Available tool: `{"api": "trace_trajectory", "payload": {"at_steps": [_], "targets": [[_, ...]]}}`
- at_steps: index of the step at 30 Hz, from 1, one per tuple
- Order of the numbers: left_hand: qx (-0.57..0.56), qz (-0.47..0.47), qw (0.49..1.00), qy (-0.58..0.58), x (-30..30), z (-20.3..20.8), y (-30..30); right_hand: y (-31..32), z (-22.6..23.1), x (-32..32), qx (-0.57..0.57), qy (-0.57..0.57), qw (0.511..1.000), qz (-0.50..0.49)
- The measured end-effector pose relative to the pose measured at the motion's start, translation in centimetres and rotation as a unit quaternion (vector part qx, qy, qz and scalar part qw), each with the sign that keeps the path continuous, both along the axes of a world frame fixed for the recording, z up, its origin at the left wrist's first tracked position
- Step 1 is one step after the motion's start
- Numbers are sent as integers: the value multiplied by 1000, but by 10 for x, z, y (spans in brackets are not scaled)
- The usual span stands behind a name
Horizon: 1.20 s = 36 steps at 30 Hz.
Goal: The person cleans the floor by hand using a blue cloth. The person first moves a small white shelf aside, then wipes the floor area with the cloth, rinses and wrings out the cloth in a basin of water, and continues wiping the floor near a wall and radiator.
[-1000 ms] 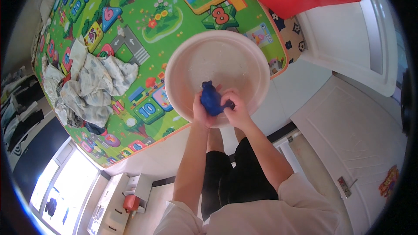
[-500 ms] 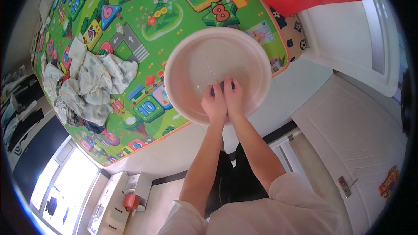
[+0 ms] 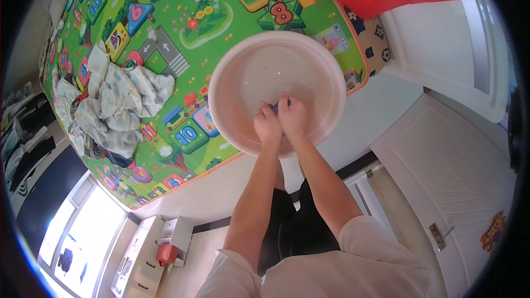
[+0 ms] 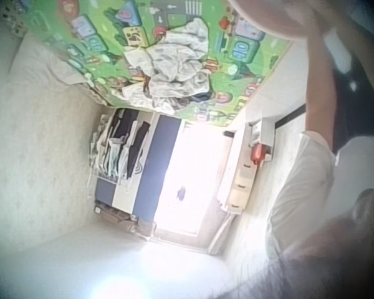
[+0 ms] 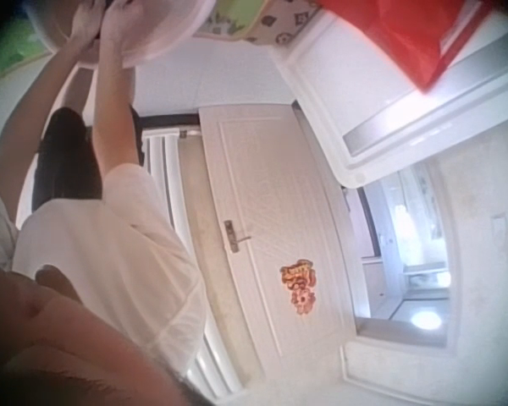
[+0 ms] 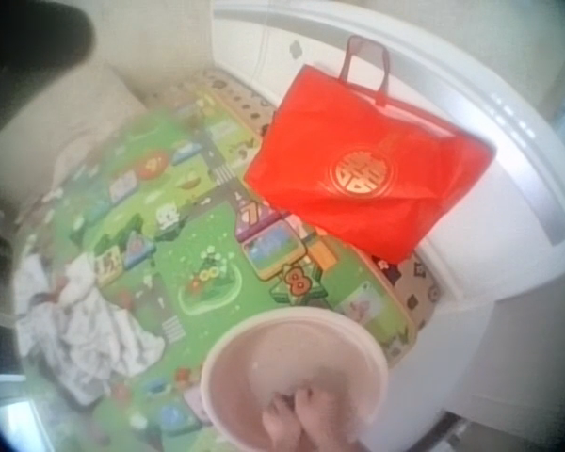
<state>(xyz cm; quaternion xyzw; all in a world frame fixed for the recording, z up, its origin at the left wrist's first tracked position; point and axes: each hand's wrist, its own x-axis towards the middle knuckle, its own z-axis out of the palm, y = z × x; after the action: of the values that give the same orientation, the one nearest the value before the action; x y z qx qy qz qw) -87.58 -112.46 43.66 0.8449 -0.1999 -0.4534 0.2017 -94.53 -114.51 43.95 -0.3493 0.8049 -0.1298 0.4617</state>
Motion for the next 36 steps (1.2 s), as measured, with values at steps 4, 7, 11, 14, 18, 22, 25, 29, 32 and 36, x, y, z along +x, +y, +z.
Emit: {"api": "trace_trajectory", "payload": {"at_steps": [4,7,11,14,18,22,25,29,32,36], "targets": [[-21,3,1000,13,5,0,2,5,-2,-4,-11,-44,999,12],[-61,13,997,47,13,14,2,18,-13,-15,-90,-173,972,-133],[-150,131,954,222,36,15,12,26,-17,-29,-89,-245,958,-121],[-155,87,951,254,40,31,21,29,-12,-38,-111,-212,968,-72],[-129,106,934,315,30,65,32,35,-14,-41,-153,-113,982,10],[-115,184,904,369,24,92,34,38,15,-36,-124,-106,981,105],[-145,138,934,297,19,88,35,46,14,-40,-163,-154,959,174],[-170,47,966,188,27,54,43,52,14,-33,-194,-93,921,325],[-122,2,984,127,30,41,38,50,13,-15,-162,-56,915,365],[-38,131,953,271,22,55,23,41,-6,0,-175,76,869,456]]}}
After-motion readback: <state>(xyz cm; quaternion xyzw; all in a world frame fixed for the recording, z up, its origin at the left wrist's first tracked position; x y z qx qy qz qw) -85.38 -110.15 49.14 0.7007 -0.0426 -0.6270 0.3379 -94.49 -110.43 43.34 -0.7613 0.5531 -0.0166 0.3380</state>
